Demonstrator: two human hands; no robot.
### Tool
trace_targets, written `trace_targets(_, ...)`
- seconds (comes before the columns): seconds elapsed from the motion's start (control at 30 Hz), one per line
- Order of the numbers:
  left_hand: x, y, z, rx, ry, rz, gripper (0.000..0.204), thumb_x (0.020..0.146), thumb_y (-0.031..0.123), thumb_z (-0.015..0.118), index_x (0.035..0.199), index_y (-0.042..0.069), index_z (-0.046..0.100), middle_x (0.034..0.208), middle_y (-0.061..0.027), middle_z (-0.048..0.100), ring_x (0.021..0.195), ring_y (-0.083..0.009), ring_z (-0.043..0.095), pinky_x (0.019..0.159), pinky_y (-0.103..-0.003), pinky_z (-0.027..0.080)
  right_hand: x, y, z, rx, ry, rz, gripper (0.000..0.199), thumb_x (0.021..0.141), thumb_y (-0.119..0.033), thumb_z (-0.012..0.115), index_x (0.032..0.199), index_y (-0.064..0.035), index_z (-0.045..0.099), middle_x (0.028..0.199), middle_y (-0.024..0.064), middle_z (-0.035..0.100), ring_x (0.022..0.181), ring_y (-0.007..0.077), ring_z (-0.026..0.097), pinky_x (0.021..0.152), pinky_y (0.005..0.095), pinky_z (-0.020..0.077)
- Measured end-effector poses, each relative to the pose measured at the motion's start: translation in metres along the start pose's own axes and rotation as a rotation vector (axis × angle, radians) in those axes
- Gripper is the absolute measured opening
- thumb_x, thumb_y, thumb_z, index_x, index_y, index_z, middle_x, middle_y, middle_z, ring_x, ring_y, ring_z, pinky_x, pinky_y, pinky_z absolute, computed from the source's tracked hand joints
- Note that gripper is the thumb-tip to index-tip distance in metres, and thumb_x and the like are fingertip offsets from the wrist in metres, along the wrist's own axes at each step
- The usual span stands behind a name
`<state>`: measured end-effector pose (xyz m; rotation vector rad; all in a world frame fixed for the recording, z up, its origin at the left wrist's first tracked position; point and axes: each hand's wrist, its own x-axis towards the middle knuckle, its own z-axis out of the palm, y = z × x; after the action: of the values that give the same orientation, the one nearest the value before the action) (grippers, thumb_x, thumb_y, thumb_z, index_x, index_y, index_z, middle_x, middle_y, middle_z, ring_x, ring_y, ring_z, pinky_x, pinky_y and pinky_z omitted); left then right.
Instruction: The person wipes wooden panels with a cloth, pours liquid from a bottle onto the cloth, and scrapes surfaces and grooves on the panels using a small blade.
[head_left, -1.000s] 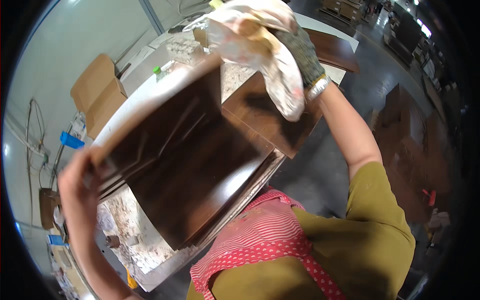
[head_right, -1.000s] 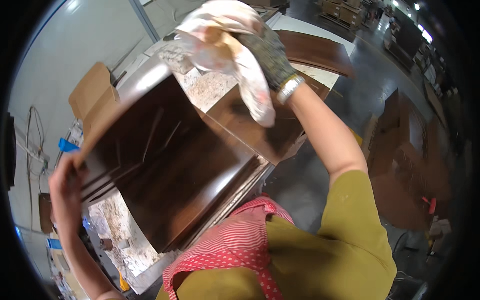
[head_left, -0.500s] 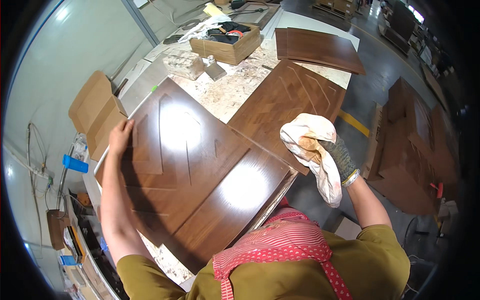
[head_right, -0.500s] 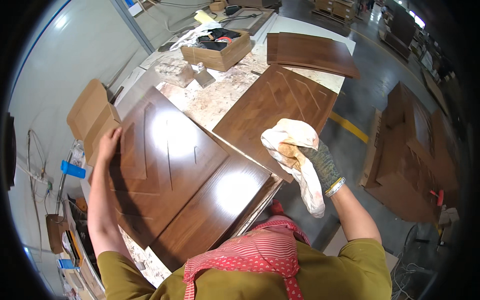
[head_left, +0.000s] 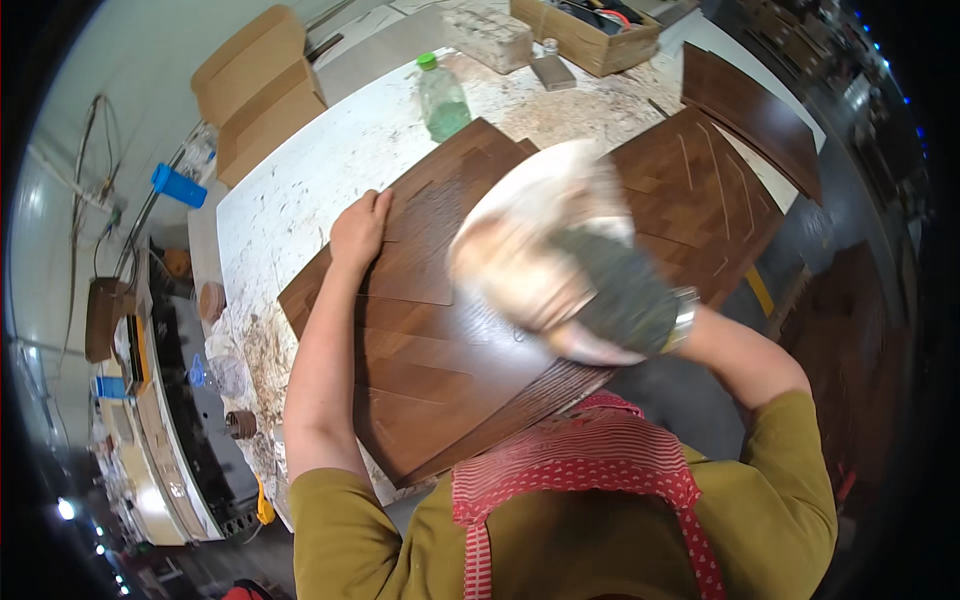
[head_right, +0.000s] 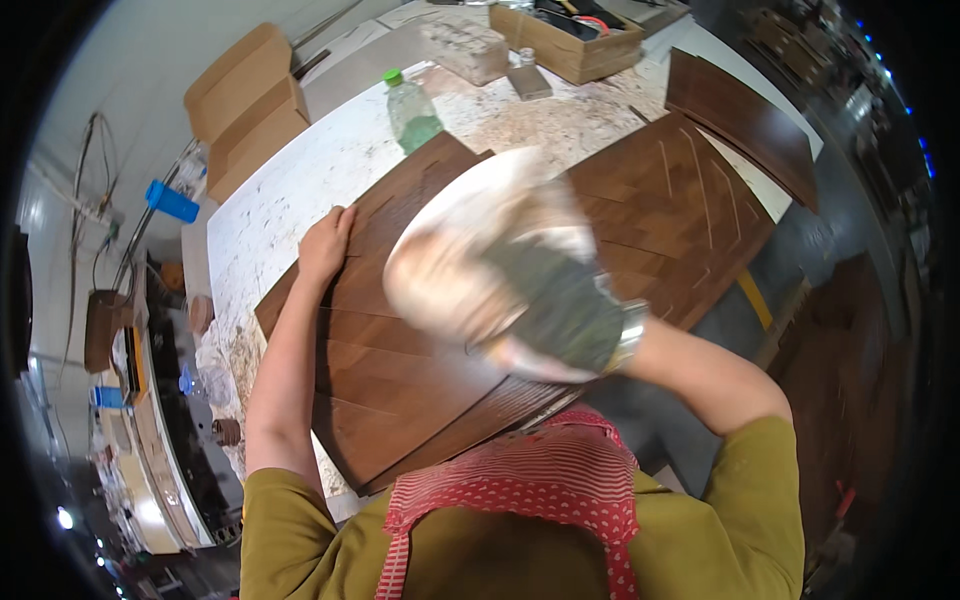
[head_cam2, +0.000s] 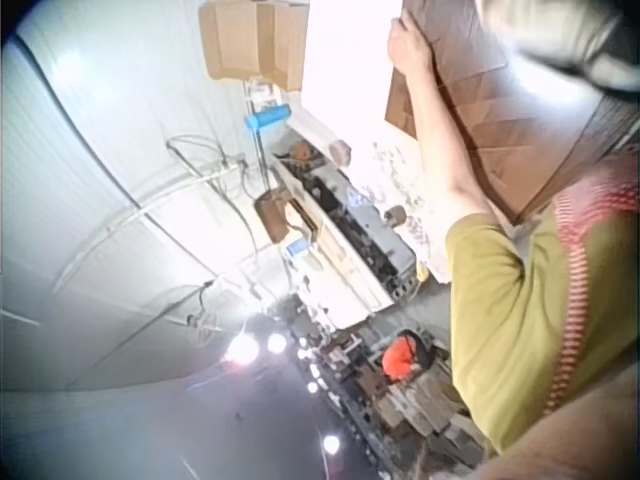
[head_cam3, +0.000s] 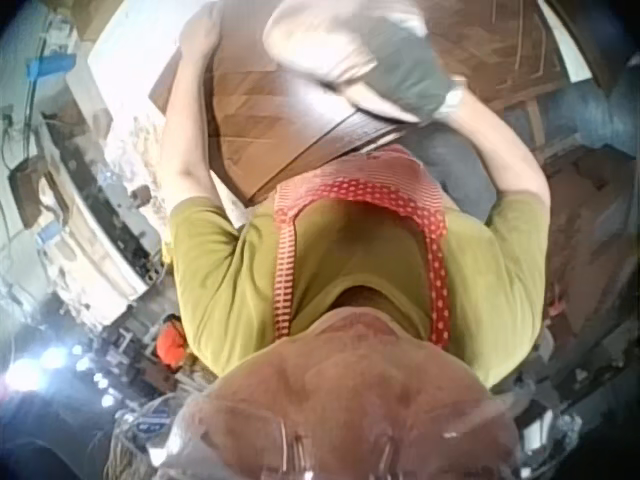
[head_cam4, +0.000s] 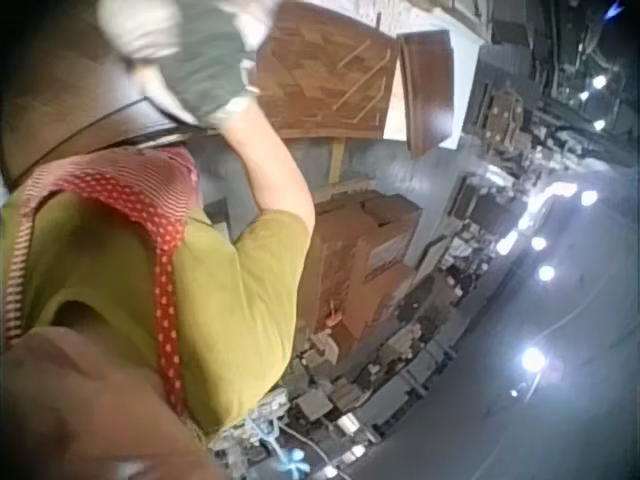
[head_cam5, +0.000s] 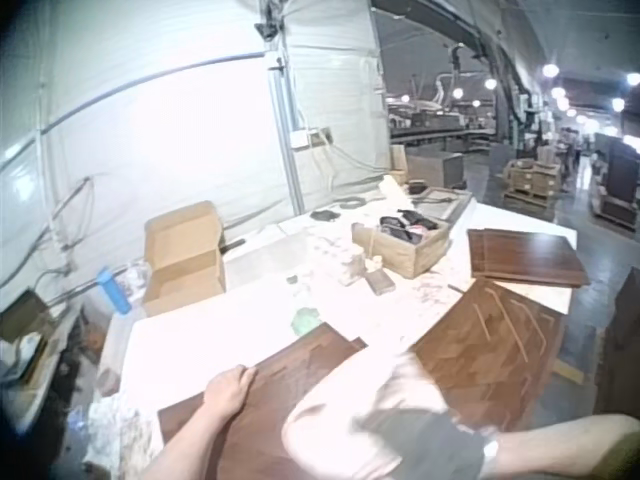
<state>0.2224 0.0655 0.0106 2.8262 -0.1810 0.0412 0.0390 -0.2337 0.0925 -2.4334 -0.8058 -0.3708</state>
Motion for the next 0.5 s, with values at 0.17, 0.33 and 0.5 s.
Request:
trace_targets(0.17, -0.009, 0.002, -0.003, -0.024, -0.031, 0.048, 0.046, 0.093, 0.046, 0.036, 0.095, 0.007, 0.06, 0.09, -0.0204, 0.064, 0.088, -0.0374, 0.059, 0.076, -0.045, 0.046, 0.085, 0.017, 0.069, -0.043, -0.188, -0.296, 0.037, 0.081, -0.029, 0.06, 0.109, -0.0049, 0.056, 0.093, 0.0125, 0.061, 0.089, 0.0267, 0.06, 0.078, 0.0328, 0.0488)
trace_targets(0.33, -0.01, 0.022, 0.005, -0.02, -0.007, 0.03, 0.047, 0.093, 0.044, 0.036, 0.097, 0.004, 0.059, 0.092, -0.023, 0.063, 0.09, -0.0391, 0.059, 0.079, -0.047, 0.045, 0.15, 0.123, 0.076, -0.123, 0.04, 0.158, 0.038, 0.08, -0.037, 0.058, 0.099, -0.0038, 0.058, 0.096, 0.0182, 0.062, 0.084, 0.0245, 0.061, 0.074, 0.036, 0.0499)
trace_targets(0.5, -0.009, -0.037, 0.042, 0.04, 0.443, 0.624, 0.036, 0.089, 0.034, 0.046, 0.106, 0.005, 0.059, 0.095, -0.0127, 0.065, 0.087, -0.0299, 0.062, 0.081, -0.042, 0.047, 0.145, 0.033, 0.088, -0.165, 0.261, -0.385, 0.019, 0.082, -0.024, 0.048, 0.085, -0.01, 0.06, 0.08, 0.0121, 0.062, 0.076, 0.0213, 0.061, 0.065, 0.0355, 0.0461)
